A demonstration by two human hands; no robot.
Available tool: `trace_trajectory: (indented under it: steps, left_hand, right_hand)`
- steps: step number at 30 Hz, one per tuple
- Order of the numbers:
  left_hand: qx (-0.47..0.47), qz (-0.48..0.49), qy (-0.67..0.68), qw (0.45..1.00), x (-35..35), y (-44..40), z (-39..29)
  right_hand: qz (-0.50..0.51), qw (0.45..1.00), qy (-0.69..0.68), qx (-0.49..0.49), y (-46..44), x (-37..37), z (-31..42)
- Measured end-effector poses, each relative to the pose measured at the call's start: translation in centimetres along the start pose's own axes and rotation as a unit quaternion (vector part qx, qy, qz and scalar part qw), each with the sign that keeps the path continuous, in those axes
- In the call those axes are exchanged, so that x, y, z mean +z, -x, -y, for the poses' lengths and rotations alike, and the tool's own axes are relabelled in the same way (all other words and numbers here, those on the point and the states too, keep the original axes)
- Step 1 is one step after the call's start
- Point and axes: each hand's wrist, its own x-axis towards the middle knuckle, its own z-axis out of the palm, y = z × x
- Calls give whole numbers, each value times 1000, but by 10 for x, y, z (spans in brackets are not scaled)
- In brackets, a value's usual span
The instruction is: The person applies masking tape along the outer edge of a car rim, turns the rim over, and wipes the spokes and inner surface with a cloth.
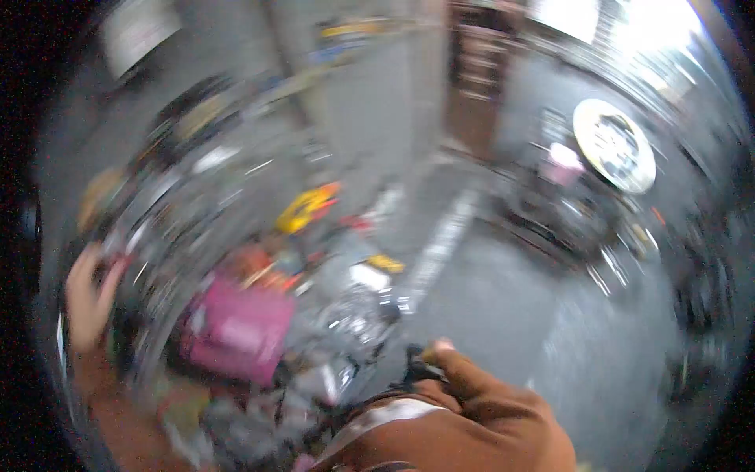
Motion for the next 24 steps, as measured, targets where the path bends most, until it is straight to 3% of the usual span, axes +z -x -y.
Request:
trace_trajectory:
  steps: [1,3,5,8,9,10,12,13,14,16,18,19,21,22,23,24]
  left_hand:
    - [-26,39,-6,999,3,-6,5]
    - [57,154,-48,985,-13,-43,-6]
    - [137,168,-127,968,-16,-86,-60]
    - [273,108,-164,942,-2,-155,-130]
    - [362,50,-130,922,10,-182,-134]
    - [319,-27,-19,947,27,-198,-171]
    - [379,6,98,920,48,-230,-242]
    - [380,48,12,924,55,-238,-286]
    - [403,47,24,914,83,-242,-302]
    - [435,-46,311,844,146,-247,-344]
    - [446,17,379,811,186,-235,-401]
    - [438,57,431,787,214,-223,-428]
    - [393,174,489,759,287,-192,-483]
    - [355,233,481,767,330,-171,-511]
    - [320,279,463,778,379,-142,-541]
    - [347,271,427,790,424,-109,-569]
  right_hand:
    - [-60,998,-10,10,7,-5,3]
    - [-196,980,-21,-11,-28,8,-15]
    - [-77,996,33,-30,-38,-34,-9]
    - [-154,984,21,-85,-42,-70,-17]
    - [-234,967,-15,-97,-26,-77,-20]
    - [-251,963,-35,-94,-23,-85,-30]
    - [-272,958,-86,-40,24,-105,-53]
    - [-279,953,-116,-4,33,-100,-79]
    - [-284,946,-154,30,44,-88,-98]
    - [-333,901,-242,136,110,-64,-143]
    - [-325,864,-284,260,140,-5,-204]
    - [-276,855,-325,294,156,28,-238]
    - [-63,869,-322,371,206,69,-277]
    - [-99,796,-413,432,218,113,-306]
    - [-190,679,-481,521,243,138,-317]
    - [-211,647,-486,549,271,145,-315]
